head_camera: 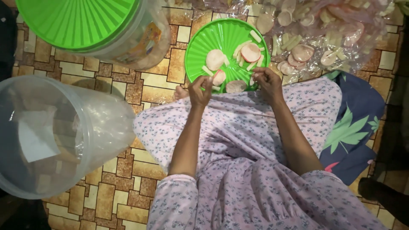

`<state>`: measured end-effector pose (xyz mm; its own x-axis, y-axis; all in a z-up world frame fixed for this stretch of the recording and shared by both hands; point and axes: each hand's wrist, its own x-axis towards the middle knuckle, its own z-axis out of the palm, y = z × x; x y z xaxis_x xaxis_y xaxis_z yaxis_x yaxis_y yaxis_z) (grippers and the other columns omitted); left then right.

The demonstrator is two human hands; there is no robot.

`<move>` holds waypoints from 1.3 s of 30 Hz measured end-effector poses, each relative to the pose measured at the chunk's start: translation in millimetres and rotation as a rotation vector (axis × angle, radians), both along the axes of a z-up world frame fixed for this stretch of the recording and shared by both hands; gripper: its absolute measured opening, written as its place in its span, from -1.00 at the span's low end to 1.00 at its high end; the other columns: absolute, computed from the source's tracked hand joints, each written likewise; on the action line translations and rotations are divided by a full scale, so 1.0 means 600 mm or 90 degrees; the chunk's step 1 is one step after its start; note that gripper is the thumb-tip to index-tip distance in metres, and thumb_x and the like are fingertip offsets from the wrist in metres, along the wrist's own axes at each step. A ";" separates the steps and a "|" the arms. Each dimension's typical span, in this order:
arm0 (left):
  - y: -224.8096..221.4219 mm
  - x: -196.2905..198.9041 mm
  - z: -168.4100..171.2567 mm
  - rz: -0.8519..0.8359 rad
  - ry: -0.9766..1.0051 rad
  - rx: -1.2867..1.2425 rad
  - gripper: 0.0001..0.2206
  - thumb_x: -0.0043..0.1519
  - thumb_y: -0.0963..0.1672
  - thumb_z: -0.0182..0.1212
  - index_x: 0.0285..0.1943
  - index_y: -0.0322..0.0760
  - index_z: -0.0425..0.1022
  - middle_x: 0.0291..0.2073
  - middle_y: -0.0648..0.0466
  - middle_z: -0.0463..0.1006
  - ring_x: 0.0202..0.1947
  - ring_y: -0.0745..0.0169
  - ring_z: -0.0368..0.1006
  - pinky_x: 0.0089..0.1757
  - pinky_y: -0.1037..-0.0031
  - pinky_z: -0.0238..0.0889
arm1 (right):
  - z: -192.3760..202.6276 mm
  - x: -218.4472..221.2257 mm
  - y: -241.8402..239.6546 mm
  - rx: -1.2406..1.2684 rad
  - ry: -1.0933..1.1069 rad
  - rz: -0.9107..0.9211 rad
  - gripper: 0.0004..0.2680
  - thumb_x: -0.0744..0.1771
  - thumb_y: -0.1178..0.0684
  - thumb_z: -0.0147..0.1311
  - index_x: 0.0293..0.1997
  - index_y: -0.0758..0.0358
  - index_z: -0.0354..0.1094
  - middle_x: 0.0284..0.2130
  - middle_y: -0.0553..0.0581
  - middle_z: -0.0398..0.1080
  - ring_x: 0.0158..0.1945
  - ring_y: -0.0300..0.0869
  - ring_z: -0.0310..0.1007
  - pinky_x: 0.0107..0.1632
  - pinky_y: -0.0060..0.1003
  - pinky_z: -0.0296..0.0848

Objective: Arranging small pink petal-shaped food items onto a green plate while sitting on the floor

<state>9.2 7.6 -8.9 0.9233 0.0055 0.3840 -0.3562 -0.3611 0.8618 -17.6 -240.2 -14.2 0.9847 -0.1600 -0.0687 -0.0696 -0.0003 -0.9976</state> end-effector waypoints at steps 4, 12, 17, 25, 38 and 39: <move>-0.002 -0.005 -0.011 0.020 0.012 0.043 -0.69 0.20 0.08 0.03 -0.49 -0.06 0.45 -0.73 0.14 0.33 -0.62 0.23 0.33 -0.32 0.47 0.18 | -0.002 0.003 0.003 0.012 0.003 -0.006 -0.86 0.30 0.21 0.05 -0.07 0.33 0.34 -0.37 0.18 0.42 -0.34 -0.33 0.40 -0.29 -0.52 0.41; -0.020 -0.062 0.011 0.004 0.128 -0.153 -0.74 0.19 -0.01 0.03 -0.46 -0.15 0.51 -0.71 0.11 0.43 -0.66 0.36 0.35 -0.55 0.55 0.24 | -0.004 0.002 0.001 0.007 0.012 0.016 -0.85 0.30 0.18 0.06 -0.06 0.31 0.33 -0.36 0.15 0.41 -0.34 -0.34 0.38 -0.31 -0.54 0.39; -0.030 -0.090 0.034 0.010 0.223 -0.219 -0.74 0.17 -0.04 0.00 -0.49 -0.21 0.50 -0.73 0.06 0.43 -0.71 0.36 0.34 -0.62 0.59 0.23 | 0.008 -0.001 0.004 0.003 0.019 0.008 -0.85 0.30 0.18 0.06 -0.06 0.31 0.33 -0.37 0.14 0.41 -0.36 -0.35 0.38 -0.34 -0.56 0.39; -0.025 -0.094 0.057 -0.056 0.322 -0.240 -0.68 0.21 0.02 -0.02 -0.38 -0.24 0.51 -0.64 -0.01 0.51 -0.60 0.33 0.46 -0.60 0.67 0.29 | -0.009 -0.002 0.001 -0.024 0.003 0.021 -0.85 0.30 0.18 0.05 -0.06 0.31 0.34 -0.37 0.18 0.42 -0.38 -0.34 0.35 -0.34 -0.52 0.36; -0.058 -0.039 0.044 -0.017 0.276 -0.436 -0.56 0.27 0.07 -0.15 -0.35 -0.28 0.51 -0.59 -0.01 0.53 -0.55 0.28 0.48 -0.39 0.57 0.36 | -0.007 -0.001 0.005 -0.083 0.032 0.015 -0.86 0.30 0.15 0.07 -0.08 0.23 0.37 -0.46 0.13 0.42 -0.47 -0.39 0.30 -0.39 -0.55 0.33; -0.057 -0.040 0.024 0.012 0.292 -0.452 -0.58 0.27 0.06 -0.14 -0.36 -0.29 0.52 -0.60 0.00 0.53 -0.56 0.30 0.48 -0.40 0.58 0.36 | -0.002 -0.001 0.005 -0.072 0.033 0.016 -0.86 0.30 0.15 0.07 -0.08 0.23 0.37 -0.45 0.13 0.42 -0.47 -0.40 0.30 -0.39 -0.56 0.33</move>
